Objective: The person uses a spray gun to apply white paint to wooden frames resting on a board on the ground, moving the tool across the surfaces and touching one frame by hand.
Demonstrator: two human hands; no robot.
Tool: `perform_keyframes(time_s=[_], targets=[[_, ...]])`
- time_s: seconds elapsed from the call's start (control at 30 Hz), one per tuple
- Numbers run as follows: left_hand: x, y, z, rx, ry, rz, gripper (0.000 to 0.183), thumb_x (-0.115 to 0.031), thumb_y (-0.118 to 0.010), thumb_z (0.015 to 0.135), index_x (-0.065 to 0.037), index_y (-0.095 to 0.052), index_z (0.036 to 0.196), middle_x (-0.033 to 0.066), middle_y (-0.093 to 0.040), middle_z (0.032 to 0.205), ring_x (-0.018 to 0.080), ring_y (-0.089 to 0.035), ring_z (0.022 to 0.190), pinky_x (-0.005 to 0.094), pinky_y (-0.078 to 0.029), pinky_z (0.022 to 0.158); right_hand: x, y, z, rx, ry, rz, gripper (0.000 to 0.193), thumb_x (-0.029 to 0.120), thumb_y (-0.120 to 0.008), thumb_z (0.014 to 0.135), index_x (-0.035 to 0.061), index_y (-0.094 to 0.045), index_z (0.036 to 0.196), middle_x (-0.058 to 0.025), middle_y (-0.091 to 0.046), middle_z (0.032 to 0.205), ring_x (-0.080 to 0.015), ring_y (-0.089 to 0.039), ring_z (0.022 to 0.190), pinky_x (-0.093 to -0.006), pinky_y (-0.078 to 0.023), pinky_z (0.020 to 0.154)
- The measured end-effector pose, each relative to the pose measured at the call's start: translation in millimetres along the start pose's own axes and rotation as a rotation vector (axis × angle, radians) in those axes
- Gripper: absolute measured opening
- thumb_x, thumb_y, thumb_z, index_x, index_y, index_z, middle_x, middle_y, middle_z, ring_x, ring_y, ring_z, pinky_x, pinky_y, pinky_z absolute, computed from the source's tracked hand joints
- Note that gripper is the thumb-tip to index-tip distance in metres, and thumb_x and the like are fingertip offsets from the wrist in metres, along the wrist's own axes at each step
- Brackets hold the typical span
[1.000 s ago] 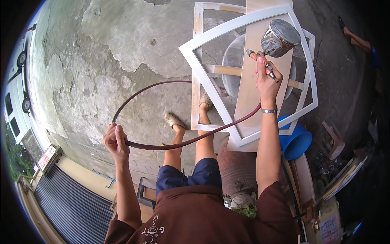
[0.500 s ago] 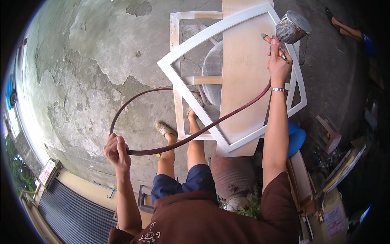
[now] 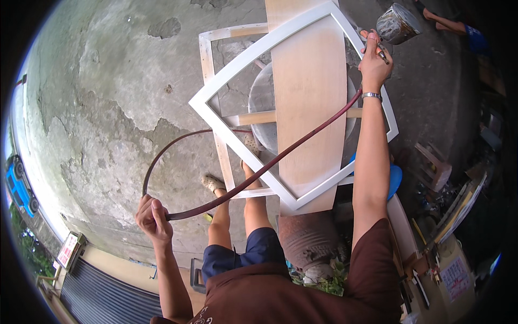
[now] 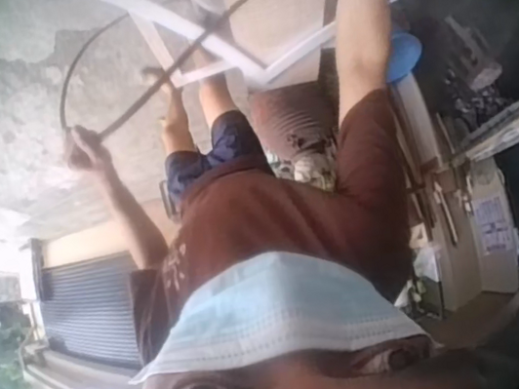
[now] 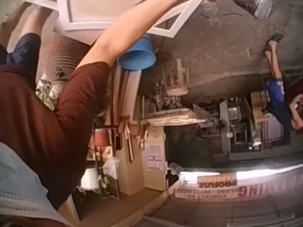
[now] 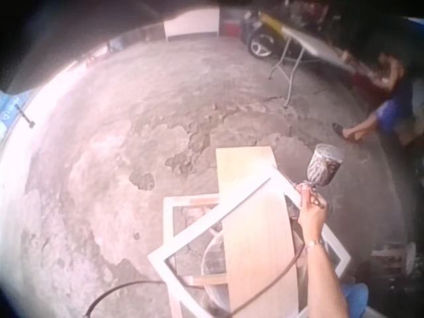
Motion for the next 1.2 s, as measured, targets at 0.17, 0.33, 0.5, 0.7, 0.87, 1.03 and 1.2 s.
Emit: perform_keyframes(time_s=[0.17,0.33,0.5,0.7,0.87,1.03,1.2], targets=[[9.2,8.8,-3.8,-0.027,0.038,-0.01,0.052,-0.015,-0.053,0.104,0.0,-0.044,0.055,0.0056,-0.04,0.051,0.0173,-0.036,0.056,0.0335,-0.026,0.056,5.0,10.3,-14.5,-0.02,-0.119,0.095,0.036,0.04,-0.061,0.1,0.0099,-0.081,0.103,-0.0049,-0.067,0.068,-0.011,-0.054,0.042,-0.026,-0.04,0.034],[25.8,36.7,-10.5,-0.091,0.051,-0.011,0.054,-0.014,-0.052,0.105,-0.001,-0.043,0.053,0.004,-0.04,0.049,0.0155,-0.035,0.055,0.0328,-0.026,0.055,14.7,2.2,-74.6,0.143,-0.264,0.136,0.038,0.043,-0.063,0.1,0.0091,-0.08,0.106,-0.003,-0.065,0.067,-0.0072,-0.046,0.041,-0.0246,-0.036,0.035],[46.0,61.9,-18.6,-0.122,0.061,-0.036,0.054,-0.012,-0.051,0.105,-0.001,-0.041,0.053,0.0033,-0.038,0.048,0.0144,-0.033,0.054,0.033,-0.025,0.056,40.6,-5.1,-140.3,0.265,-0.23,0.2,0.036,0.037,-0.063,0.102,0.0052,-0.078,0.107,-0.0029,-0.063,0.063,-0.0067,-0.05,0.048,-0.0258,-0.039,0.043],[63.9,87.0,-26.9,-0.124,0.05,-0.019,0.053,-0.011,-0.05,0.104,-0.002,-0.04,0.053,0.0032,-0.038,0.048,0.0143,-0.033,0.053,0.0332,-0.026,0.056,59.7,-19.2,-208.6,0.368,-0.202,0.204,0.032,0.029,-0.063,0.103,-0.0009,-0.076,0.102,-0.0058,-0.07,0.069,-0.0078,-0.059,0.057,-0.0271,-0.045,0.054],[89.2,103.4,-29.0,-0.124,0.045,-0.068,0.053,-0.009,-0.049,0.104,-0.002,-0.04,0.053,0.0034,-0.038,0.049,0.0149,-0.033,0.053,0.0329,-0.027,0.057,99.4,-24.2,-255.9,0.396,-0.047,0.273,0.035,0.032,-0.063,0.102,0.0002,-0.075,0.112,-0.0036,-0.066,0.068,-0.0072,-0.058,0.055,-0.024,-0.043,0.049],[106.3,120.7,-26.2,-0.107,0.036,-0.098,0.053,-0.01,-0.049,0.105,-0.002,-0.039,0.053,0.0032,-0.038,0.049,0.0151,-0.033,0.054,0.0334,-0.026,0.057,133.2,-25.7,-298.5,0.454,-0.074,0.251,0.025,0.022,-0.066,0.102,0.0001,-0.077,0.104,-0.0086,-0.076,0.082,-0.0096,-0.054,0.057,-0.0279,-0.044,0.054],[122.3,136.8,-25.7,-0.088,0.031,-0.134,0.056,-0.014,-0.049,0.107,-0.004,-0.036,0.053,0.001,-0.037,0.054,0.0107,-0.033,0.057,0.0309,-0.023,0.056,165.5,-25.1,-338.6,0.516,-0.034,0.271,0.021,0.02,-0.066,0.1,0.0018,-0.078,0.104,-0.011,-0.075,0.08,-0.014,-0.06,0.059,-0.0286,-0.047,0.055]])
Point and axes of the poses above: each hand's wrist, its own z-axis towards the middle knuckle, its own y-axis out of the back of the hand, x = y × z, the point moved 9 cm from there along z, towards the middle knuckle
